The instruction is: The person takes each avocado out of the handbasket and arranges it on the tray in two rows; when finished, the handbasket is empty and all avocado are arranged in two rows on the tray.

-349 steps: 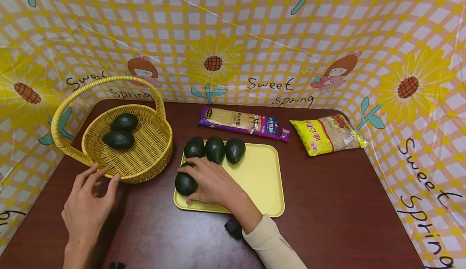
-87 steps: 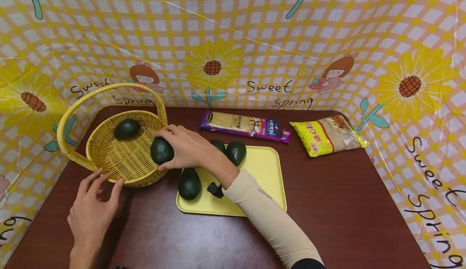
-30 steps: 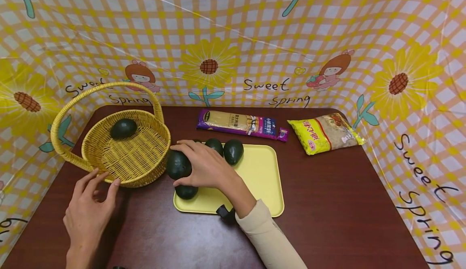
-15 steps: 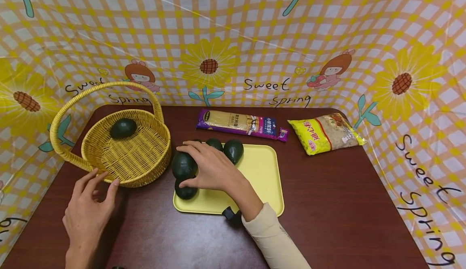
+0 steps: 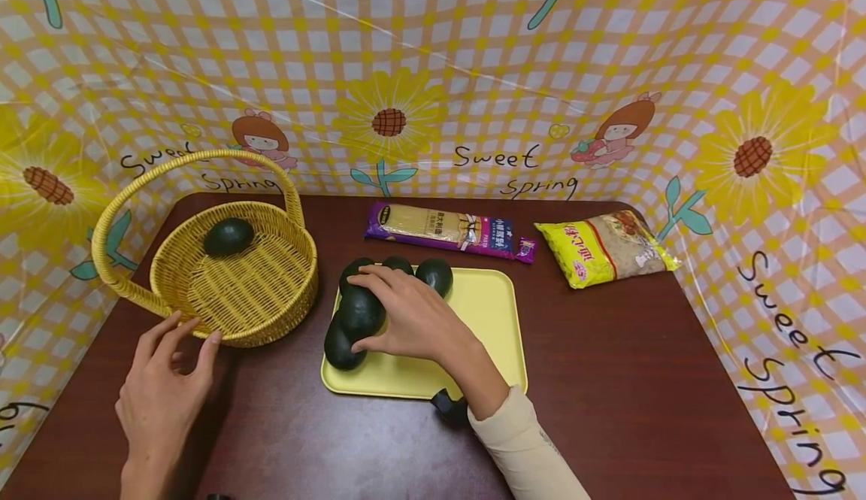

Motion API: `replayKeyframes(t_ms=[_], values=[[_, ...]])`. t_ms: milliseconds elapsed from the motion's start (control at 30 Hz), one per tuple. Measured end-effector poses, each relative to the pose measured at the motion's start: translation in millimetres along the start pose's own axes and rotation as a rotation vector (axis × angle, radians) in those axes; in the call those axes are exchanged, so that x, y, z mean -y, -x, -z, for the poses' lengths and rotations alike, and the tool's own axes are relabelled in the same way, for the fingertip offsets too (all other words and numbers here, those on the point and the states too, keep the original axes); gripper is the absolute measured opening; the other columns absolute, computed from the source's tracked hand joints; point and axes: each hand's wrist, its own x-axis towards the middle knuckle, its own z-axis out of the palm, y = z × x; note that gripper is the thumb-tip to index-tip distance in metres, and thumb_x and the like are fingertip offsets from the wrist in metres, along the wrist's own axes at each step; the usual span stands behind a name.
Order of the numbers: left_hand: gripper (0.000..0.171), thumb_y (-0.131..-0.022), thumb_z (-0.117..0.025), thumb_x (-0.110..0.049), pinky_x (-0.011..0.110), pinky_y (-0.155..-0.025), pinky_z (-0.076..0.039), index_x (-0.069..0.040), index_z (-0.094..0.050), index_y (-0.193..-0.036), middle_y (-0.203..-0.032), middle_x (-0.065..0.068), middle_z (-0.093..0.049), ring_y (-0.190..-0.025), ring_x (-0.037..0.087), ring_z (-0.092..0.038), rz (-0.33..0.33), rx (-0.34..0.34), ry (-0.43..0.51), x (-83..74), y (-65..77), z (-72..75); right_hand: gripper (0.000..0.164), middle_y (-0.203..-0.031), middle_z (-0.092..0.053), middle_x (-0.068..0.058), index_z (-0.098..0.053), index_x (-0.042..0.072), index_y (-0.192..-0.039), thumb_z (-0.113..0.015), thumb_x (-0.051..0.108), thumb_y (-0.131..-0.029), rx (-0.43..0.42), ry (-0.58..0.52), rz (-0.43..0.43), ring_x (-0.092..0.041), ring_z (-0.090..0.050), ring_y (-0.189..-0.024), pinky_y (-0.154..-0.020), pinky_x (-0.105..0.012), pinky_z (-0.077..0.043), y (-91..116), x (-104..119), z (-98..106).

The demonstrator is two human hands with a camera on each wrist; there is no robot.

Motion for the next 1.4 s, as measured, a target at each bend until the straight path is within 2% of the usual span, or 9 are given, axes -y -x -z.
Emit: replayKeyframes(t_ms=[500,733,1233,1400], values=[[0.043,-0.098,-0.081,-0.039,0.047,-0.044,-0.048,-0.010,-0.078,-0.130,-0.147,0.010,-0.065,-0.080,0.037,-0.074,-0.003,-0.003,-0.006,-0.3,0.2,-0.8,0.094,-0.152,-0.060,-0.011,-0.061,0.015,-0.149,-0.098,0.056,-0.073,-0.020,0.087,0.035,-0.031,-0.060,-0.137,-0.109,-0.052,-0.053,19,-9,1],[0.043,-0.098,-0.080,-0.039,0.048,-0.044,-0.047,-0.010,-0.078,-0.130,-0.147,0.011,-0.065,-0.081,0.038,-0.074,-0.003,-0.004,-0.003,0.3,0.4,-0.4,0.093,-0.151,-0.061,-0.013,-0.062,0.013,-0.147,-0.098,0.057,-0.073,-0.022,0.119,0.061,-0.031,-0.061,-0.137,-0.110,-0.052,-0.053,28,-12,-3],[0.043,-0.098,-0.081,-0.038,0.045,-0.042,-0.045,-0.009,-0.078,-0.130,-0.146,0.011,-0.065,-0.076,0.037,-0.072,-0.016,-0.010,0.000,0.5,0.6,-1.0,0.094,-0.145,-0.063,-0.011,-0.062,0.013,-0.144,-0.100,0.058,-0.070,-0.011,0.113,0.056,-0.028,-0.062,-0.130,-0.105,-0.048,-0.055,46,-15,-19],[0.043,-0.098,-0.081,-0.038,0.044,-0.041,-0.044,-0.009,-0.078,-0.129,-0.146,0.011,-0.065,-0.074,0.037,-0.072,-0.020,-0.014,0.001,0.6,0.3,-0.8,0.094,-0.147,-0.061,-0.011,-0.061,0.013,-0.145,-0.098,0.060,-0.071,0.021,0.114,0.040,-0.029,-0.060,-0.135,-0.108,-0.049,-0.054,49,-15,-24]])
